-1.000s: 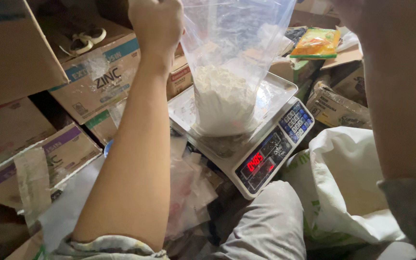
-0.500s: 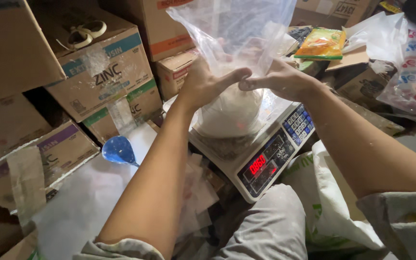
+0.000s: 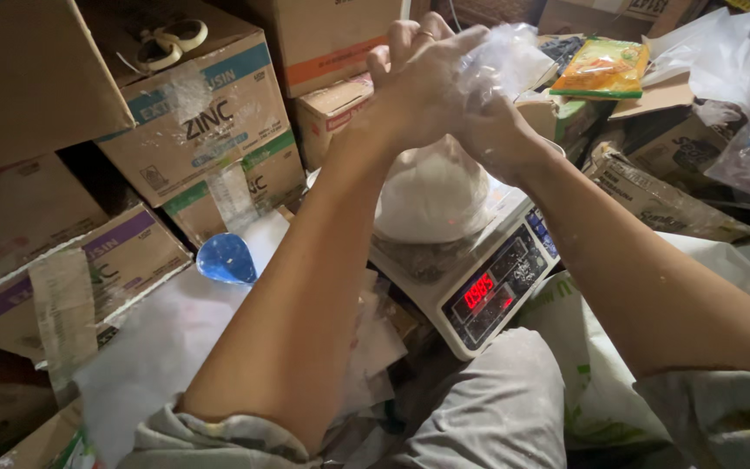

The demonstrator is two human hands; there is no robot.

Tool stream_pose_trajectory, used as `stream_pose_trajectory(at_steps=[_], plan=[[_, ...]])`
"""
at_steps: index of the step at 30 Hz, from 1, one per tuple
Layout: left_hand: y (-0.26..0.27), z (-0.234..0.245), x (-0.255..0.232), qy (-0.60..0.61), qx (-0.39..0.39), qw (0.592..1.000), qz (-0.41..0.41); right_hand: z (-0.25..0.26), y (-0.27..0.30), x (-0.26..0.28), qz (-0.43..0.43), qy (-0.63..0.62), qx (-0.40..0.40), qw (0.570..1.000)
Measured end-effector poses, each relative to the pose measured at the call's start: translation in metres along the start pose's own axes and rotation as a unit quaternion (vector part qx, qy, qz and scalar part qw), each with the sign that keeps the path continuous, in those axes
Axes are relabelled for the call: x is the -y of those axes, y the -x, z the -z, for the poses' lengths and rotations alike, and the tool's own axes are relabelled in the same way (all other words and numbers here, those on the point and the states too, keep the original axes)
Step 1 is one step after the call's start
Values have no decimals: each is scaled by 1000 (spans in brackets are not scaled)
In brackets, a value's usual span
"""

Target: The person scoops white powder from a large sack into small plastic bags using a blue scoop, weighs each bag on a digital scale, and ties the bags shut. The process is repeated multiple times, with finished bags placed on the floor.

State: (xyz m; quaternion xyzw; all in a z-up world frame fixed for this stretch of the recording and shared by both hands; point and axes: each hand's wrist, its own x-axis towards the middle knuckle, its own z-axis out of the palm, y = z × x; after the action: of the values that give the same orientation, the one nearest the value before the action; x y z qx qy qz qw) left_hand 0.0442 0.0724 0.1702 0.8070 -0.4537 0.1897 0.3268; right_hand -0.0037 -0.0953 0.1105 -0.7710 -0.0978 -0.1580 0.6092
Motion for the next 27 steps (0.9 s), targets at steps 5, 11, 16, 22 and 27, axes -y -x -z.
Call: stream_pose_trajectory(at_steps=[5, 11, 16, 22, 27], plan=[[2, 10, -4, 115, 6, 992, 53, -3, -9, 21, -24, -45, -60, 997], [40, 1, 23, 71, 139, 988, -8, -21, -4, 69, 8, -68, -136, 988], [39, -15, 5, 199, 116, 972, 38, -20, -15, 93, 27, -99, -134, 986], [35, -11, -7, 265, 125, 955, 45, -7, -17, 86, -27, 2, -201, 979], [28, -39, 9, 273, 162, 944, 85, -4, -2, 90, 72, 266, -248, 929]])
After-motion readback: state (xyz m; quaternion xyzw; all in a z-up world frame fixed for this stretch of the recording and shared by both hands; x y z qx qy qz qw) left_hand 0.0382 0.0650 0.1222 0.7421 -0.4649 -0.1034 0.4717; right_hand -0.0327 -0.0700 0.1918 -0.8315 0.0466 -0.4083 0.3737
